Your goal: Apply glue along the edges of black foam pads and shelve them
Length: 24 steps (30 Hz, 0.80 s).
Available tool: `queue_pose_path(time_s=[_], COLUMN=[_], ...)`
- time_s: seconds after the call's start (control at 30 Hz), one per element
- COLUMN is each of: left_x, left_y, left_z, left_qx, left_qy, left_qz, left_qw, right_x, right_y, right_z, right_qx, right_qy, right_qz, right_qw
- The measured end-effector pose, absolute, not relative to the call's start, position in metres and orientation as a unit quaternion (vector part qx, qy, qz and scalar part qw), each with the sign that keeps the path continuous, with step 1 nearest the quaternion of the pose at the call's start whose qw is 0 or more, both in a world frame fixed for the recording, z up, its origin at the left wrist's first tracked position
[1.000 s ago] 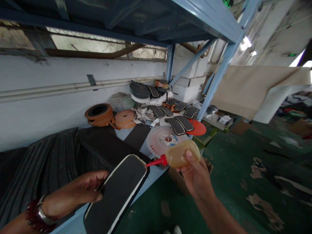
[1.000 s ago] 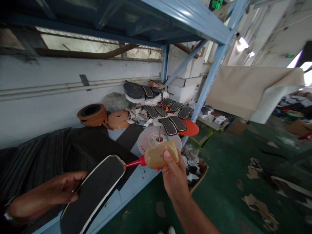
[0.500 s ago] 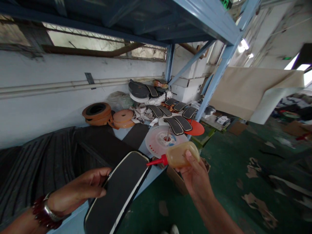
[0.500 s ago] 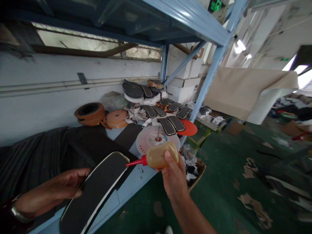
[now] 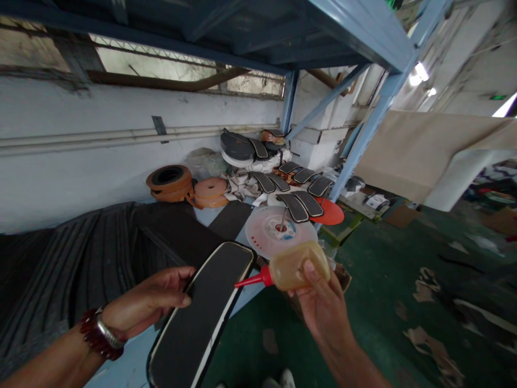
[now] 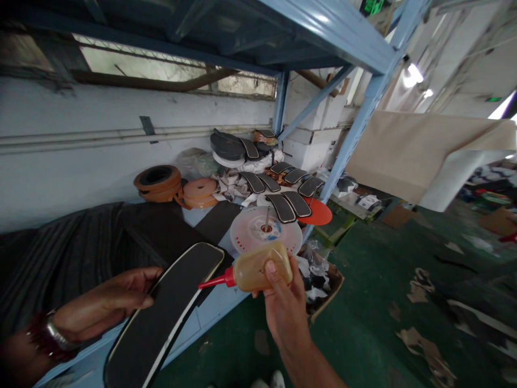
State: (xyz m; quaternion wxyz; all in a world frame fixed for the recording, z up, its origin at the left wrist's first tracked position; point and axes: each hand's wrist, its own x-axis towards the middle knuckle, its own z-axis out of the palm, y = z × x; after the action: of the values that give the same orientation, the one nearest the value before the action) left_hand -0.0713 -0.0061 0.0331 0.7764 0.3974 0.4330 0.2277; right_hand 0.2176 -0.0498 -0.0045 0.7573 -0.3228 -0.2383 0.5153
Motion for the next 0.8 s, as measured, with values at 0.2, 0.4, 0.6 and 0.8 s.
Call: queue_pose_path(time_s=[0.2,0.4,0.6,0.8], left_x=[-0.069,-0.067,-0.066,-0.067], left_y=[-0.008,-0.011,-0.013,-0.013], left_z=[0.034,0.034,0.035,0.03], left_qx=[0.38,0.369,0.35,0.334], left_qy=[0.454,0.46,0.47,0.489], left_qz=[0.24,0.257,0.269,0.281], left_qw=[0.77,0.766,0.764,0.755], right_x=[0.212,0.209,0.208,0.21], right_y=[-0.063,-0.074,-0.086,-0.098], right_z=[-0.005,-0.016,-0.019,-0.016], right_qx=[-0.336,-0.33,-0.272,-0.236], right_qy=[-0.249,-0.247,-0.314,-0.378], right_qz=[0.515,0.494,0.52,0.548], right_qw=[0.748,0.765,0.746,0.708])
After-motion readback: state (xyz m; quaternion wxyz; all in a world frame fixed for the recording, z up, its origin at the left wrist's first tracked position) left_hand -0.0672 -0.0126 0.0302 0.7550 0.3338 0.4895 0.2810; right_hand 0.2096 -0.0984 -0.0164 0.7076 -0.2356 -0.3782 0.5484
